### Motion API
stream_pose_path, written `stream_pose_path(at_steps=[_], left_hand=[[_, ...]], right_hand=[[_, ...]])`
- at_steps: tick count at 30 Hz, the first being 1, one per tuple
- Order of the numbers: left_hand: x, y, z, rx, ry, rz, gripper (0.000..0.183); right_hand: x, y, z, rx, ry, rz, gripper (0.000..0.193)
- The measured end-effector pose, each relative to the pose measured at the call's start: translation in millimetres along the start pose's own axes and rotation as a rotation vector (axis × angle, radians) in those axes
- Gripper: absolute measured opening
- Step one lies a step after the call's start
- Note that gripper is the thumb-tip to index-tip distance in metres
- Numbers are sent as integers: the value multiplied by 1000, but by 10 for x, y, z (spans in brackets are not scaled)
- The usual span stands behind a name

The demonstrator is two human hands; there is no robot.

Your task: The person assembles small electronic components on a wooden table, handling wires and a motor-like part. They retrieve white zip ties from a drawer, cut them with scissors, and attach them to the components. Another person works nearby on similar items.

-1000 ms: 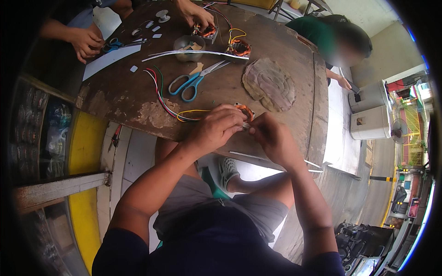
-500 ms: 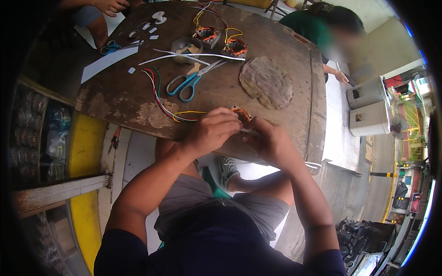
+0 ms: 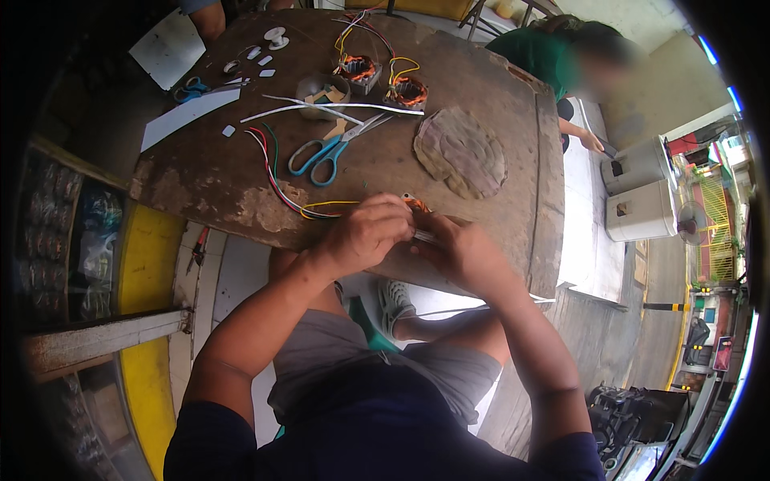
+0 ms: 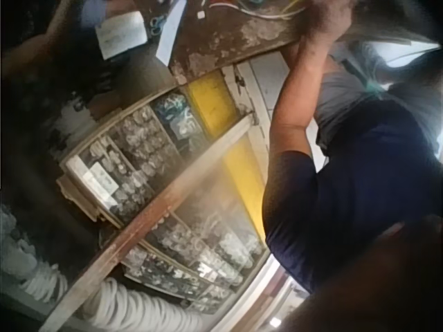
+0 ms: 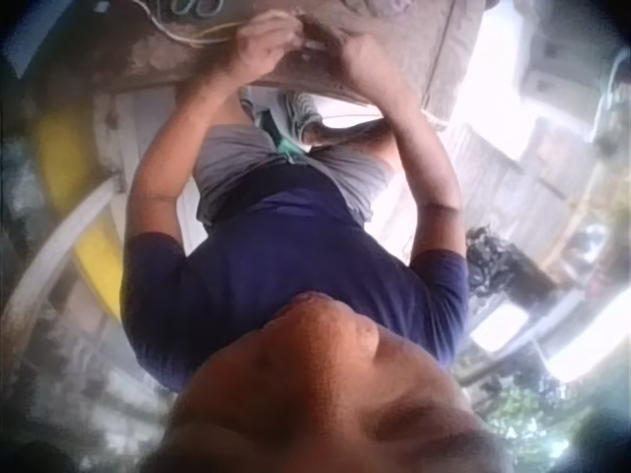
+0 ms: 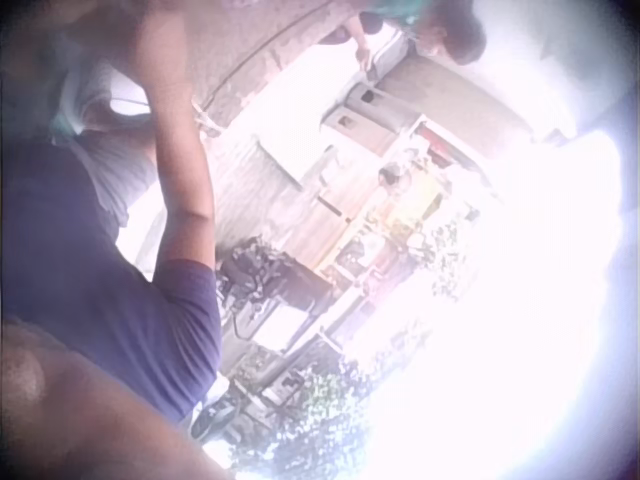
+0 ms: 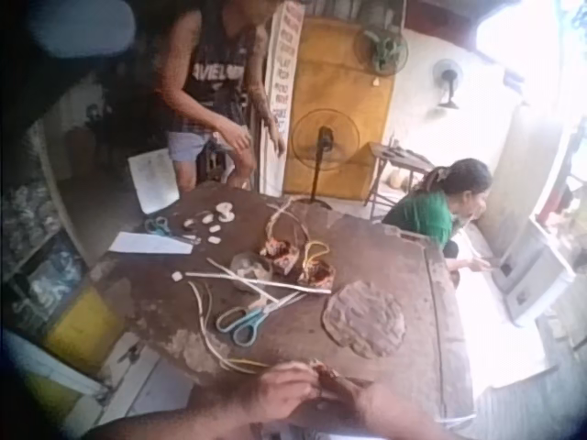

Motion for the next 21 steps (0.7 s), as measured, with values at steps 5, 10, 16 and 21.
stream_pose_path(at_steps=[5, 10, 16, 21], left_hand=[[-65, -9, 7, 33, -11, 4, 10], [-52, 14, 25, 5, -32, 11, 9], [-4, 102, 86, -21, -12, -38, 10], [-3, 118, 100, -30, 0, -21, 10]], right_hand=[[147, 75, 37, 34, 47, 25, 37], [103, -83, -25, 39, 24, 1, 38], [-414, -107, -598, 74, 180, -170, 37], [263, 386, -1780, -44, 19, 141, 27]])
Point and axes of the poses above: each hand's wrist, its own z-axis away from the middle knuckle, its own x-axis out of the palm, y = z × x, the point moved 3 cm from there along -z, towards the middle knuckle, and after that the axes turned 14 degrees about -z, right-handed, at the moved point
